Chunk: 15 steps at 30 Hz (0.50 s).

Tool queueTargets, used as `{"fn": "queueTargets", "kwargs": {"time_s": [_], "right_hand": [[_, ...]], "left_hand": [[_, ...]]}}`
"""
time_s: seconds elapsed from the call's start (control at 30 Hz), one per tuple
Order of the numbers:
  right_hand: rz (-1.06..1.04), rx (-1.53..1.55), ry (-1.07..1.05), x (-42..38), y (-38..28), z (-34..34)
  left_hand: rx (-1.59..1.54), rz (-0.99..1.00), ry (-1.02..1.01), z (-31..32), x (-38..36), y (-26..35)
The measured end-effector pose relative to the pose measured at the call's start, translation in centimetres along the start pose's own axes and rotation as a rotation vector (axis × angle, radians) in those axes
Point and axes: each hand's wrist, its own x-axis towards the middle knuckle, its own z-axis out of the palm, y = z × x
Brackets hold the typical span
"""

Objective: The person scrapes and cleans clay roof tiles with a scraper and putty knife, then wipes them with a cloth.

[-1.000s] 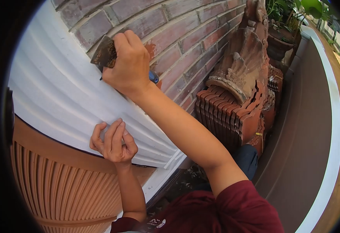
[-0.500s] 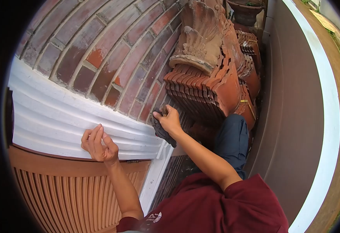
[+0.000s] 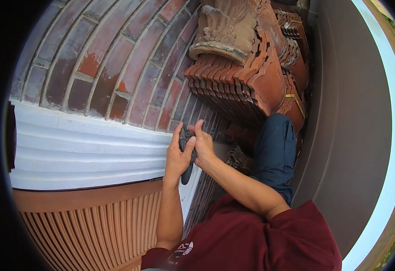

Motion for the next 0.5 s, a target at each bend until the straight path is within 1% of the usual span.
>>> {"fn": "queueTargets", "kwargs": {"time_s": [0.07, 0.1, 0.23, 0.3, 0.33, 0.37, 0.47, 0.5], "right_hand": [[-0.034, 0.002, 0.08, 0.4, 0.5, -0.7], [-0.027, -0.041, 0.084, 0.9, 0.8, -1.3], [-0.059, -0.223, 0.128, 1.7, 2.0, -3.6], [0.009, -0.442, 0.022, 2.1, 2.6, -4.6], [-0.146, -0.668, -0.049, 2.6, 3.7, -5.7], [-0.321, -0.886, -0.086, 3.2, 4.8, -6.7], [-0.277, -0.899, -0.048, 1.4, 6.5, -8.1], [0.04, -0.708, -0.113, 0.3, 5.1, -7.8]], "left_hand": [[-0.023, -0.091, -0.036, 0.3, -0.6, 0.3], [-0.04, -0.12, -0.059, 0.4, -1.1, 0.2], [-0.026, -0.178, -0.049, 2.5, -2.5, -2.8], [-0.272, -0.306, 0.042, 4.0, -2.7, -5.7], [-0.393, -0.374, 0.09, 4.7, -3.0, -7.2], [-0.492, -0.371, 0.181, 5.0, -2.7, -6.5], [-0.657, -0.388, 0.317, 6.1, -2.2, -9.5], [-0.679, -0.382, 0.296, 6.0, -2.0, -8.9]]}}
